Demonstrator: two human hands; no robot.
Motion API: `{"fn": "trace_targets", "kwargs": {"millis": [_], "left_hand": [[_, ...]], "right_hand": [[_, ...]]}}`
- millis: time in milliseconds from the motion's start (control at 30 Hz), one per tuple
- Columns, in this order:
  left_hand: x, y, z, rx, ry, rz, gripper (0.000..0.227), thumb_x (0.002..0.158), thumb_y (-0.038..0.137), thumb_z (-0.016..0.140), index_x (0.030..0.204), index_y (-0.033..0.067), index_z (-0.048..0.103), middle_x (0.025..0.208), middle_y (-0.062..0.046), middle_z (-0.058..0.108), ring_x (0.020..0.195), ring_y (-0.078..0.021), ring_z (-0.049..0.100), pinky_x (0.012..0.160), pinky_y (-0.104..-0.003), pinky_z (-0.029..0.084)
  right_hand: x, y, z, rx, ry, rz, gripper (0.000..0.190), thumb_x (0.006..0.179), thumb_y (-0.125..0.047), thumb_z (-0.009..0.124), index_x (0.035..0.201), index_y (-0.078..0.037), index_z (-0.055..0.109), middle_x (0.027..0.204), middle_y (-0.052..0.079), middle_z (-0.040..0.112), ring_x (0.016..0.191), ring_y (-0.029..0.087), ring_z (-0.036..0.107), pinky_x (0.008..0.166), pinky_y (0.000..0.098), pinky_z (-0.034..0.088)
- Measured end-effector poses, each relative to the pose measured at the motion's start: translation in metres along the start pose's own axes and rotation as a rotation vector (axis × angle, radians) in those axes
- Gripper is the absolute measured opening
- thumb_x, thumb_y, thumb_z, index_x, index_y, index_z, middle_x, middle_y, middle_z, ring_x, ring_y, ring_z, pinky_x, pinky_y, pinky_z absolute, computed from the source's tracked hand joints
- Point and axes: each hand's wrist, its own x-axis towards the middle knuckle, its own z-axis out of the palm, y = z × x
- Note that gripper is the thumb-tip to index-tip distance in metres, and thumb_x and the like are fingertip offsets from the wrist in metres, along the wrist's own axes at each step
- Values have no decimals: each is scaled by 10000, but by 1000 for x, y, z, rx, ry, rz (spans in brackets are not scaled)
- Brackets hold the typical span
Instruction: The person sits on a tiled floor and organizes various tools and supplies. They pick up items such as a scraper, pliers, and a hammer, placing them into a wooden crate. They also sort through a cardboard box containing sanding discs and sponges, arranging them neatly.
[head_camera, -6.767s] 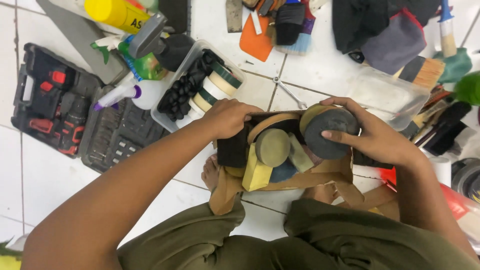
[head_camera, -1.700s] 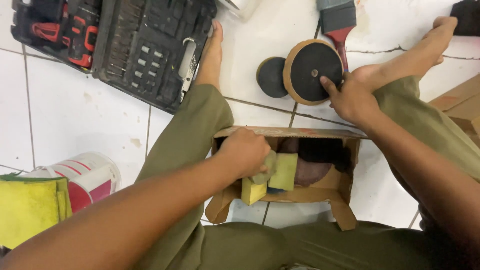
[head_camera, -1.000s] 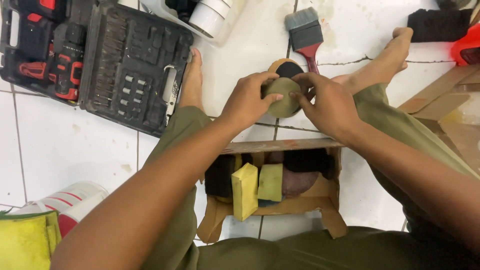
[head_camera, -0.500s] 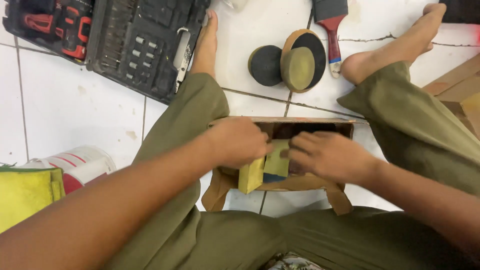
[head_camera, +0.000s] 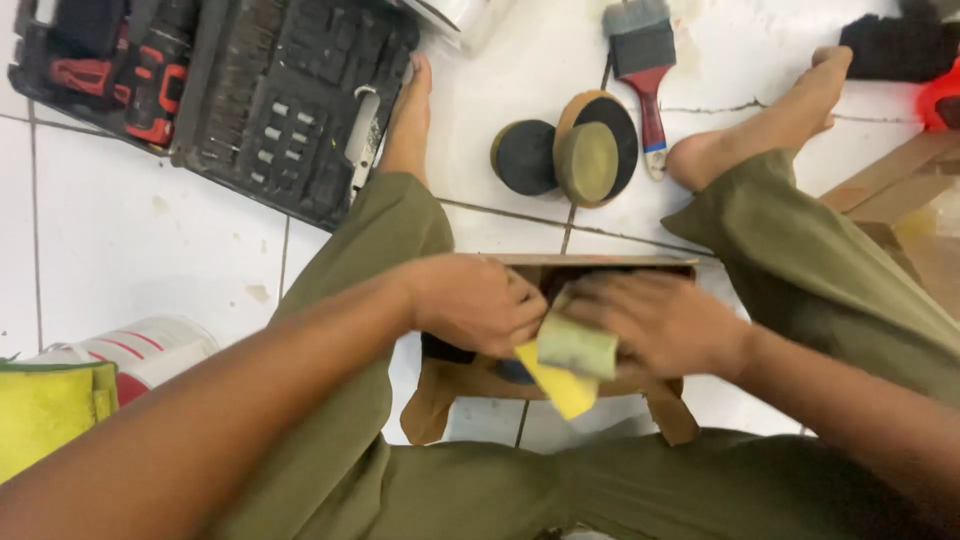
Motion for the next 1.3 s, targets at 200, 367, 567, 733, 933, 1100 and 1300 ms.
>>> {"fn": "trace_targets", "kwargs": {"millis": [200, 367, 567, 733, 933, 1100, 1300], "left_hand": [[-7, -92, -42, 387, -150, -335, 426, 934, 82, 635, 1341, 5, 533, 1252, -145, 566, 852, -233, 702, 415, -276, 611], [-15, -115, 51, 381, -295, -647, 574, 938, -18, 524, 1485, -1, 351, 1549, -158, 323, 1299, -345, 521, 481, -320, 580], [-13, -103, 35, 188, -411, -859, 736, 972, 10, 468, 1596, 33, 77, 1639, -155, 77, 1492, -360, 261, 803, -414, 579], [-5, -74, -26, 402, -375, -839, 781, 980, 76, 506, 1643, 70, 94, 1641, -195, 44, 1490, -367, 301, 949, -419, 555], [-5, 8, 3, -102, -233, -57, 126, 868, 82, 550, 993, 93, 541, 867, -83, 605, 678, -262, 612, 478, -389, 455], [-3, 51, 108, 102, -861, -12, 376, 878, 201, 597, 1254, 186, 595, 1261, -114, 528, 1160, -303, 497, 801, -417, 483], [-12, 58, 173, -214, -947, -563, 365, 1005, 217, 421, 1329, 168, 584, 1409, -163, 491, 1326, -348, 447, 1042, -494, 388]], "right_hand": [[30, 86, -31, -227, 179, 500, 634, 957, -169, 753, 1487, -163, 405, 1432, 253, 468, 1218, 416, 580, 550, 431, 526], [52, 135, 16, -11, -6, 743, 760, 872, -55, 555, 1557, -211, 267, 1487, 292, 332, 1399, 438, 333, 1050, 584, 401], [65, 132, -8, 291, -129, 852, 859, 871, -21, 480, 1571, -172, 7, 1561, 273, 208, 1439, 398, 199, 1135, 528, 238], [46, 91, -45, 138, -158, 813, 955, 824, 24, 519, 1568, -109, -65, 1600, 306, 124, 1501, 426, 119, 1200, 503, 165], [12, -9, -28, -113, -148, 682, 713, 808, -121, 591, 1491, -28, 406, 1311, 233, 536, 1188, 403, 531, 918, 537, 490], [2, -47, 75, -119, -462, 584, 502, 832, -300, 664, 1274, -100, 532, 1151, 87, 585, 1113, 242, 615, 815, 330, 583], [66, -25, 122, 618, -386, 1106, 751, 844, -306, 666, 1473, -21, 371, 1208, 252, 651, 1157, 390, 631, 919, 509, 560]]}}
